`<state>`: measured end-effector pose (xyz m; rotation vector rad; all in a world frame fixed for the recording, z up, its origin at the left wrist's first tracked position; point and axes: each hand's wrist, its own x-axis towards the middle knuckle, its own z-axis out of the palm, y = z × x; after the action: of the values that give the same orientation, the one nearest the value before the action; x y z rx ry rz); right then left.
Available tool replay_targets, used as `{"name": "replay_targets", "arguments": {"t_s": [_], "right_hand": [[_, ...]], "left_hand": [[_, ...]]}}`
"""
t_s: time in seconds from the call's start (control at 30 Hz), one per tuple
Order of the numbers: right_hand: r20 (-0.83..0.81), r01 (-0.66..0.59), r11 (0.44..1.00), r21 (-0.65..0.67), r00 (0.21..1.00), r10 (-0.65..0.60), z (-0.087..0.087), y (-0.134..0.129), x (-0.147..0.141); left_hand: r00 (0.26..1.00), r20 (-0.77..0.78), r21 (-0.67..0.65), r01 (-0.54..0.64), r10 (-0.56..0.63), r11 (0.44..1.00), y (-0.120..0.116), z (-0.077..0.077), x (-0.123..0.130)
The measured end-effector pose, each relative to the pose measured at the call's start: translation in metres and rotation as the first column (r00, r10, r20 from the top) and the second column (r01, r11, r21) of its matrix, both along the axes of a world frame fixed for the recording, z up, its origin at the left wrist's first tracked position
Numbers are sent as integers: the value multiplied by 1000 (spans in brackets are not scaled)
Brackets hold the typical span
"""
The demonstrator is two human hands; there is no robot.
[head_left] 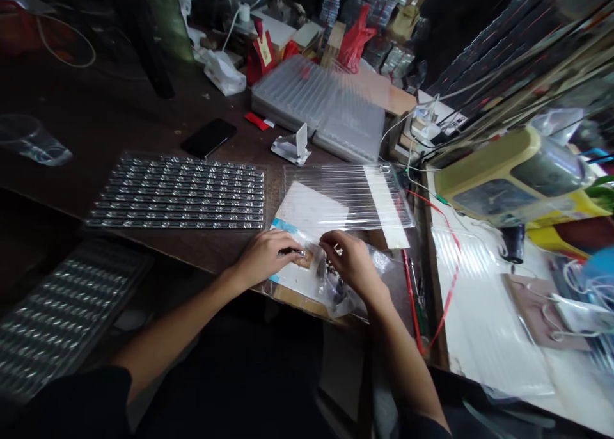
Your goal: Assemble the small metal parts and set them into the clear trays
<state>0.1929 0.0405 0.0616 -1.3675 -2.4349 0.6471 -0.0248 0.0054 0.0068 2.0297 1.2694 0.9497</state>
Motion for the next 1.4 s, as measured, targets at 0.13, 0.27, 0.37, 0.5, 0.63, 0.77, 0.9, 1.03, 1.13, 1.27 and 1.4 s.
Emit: {"name": "replay_targets", "arguments": {"t_s": [0.13, 0.27, 0.37, 0.5, 0.63, 0.77, 0.9, 1.03, 1.13, 1.27, 1.4], "right_hand": [[-147, -19, 1000, 1, 989, 19, -8, -7, -2], [-103, -77, 996, -44, 992, 72, -13, -14, -8], [-63, -75, 995, -61, 995, 71, -13, -16, -9], [-40, -64, 995, -73, 997, 61, -12, -16, -9], [-12, -81, 994, -79, 997, 80, -15, -17, -9], [42, -53, 996, -67, 998, 56, -15, -18, -12], [94, -14, 998, -66, 995, 21, -15, -19, -16], [-45, -85, 995, -49, 996, 83, -20, -18, -17], [-2, -168, 986, 24, 986, 168, -22, -22, -19], [254, -254, 956, 149, 944, 211, -22, -31, -28], [309, -264, 957, 120, 926, 216, -13, -31, -27]], "left_hand": [[1000, -22, 22, -7, 7, 1000, -2, -1, 0], [999, -43, 56, 6, -4, 998, -3, 0, 0], [998, -57, 74, 26, -22, 997, -3, 1, 0], [996, -84, 94, 18, -10, 995, -3, 2, 1], [992, -121, 95, 32, -20, 995, -4, 2, 1], [990, -137, 96, 50, -36, 994, -4, 2, 2], [996, -84, 102, 11, -2, 995, -4, 8, 3], [986, -31, 96, -161, 165, 982, -6, 12, -1], [977, -175, 79, -107, 120, 991, -10, 10, -7], [961, -266, 81, -60, 79, 995, -13, 7, -12], [969, -166, 121, -166, 184, 979, -9, 12, -3]]}}
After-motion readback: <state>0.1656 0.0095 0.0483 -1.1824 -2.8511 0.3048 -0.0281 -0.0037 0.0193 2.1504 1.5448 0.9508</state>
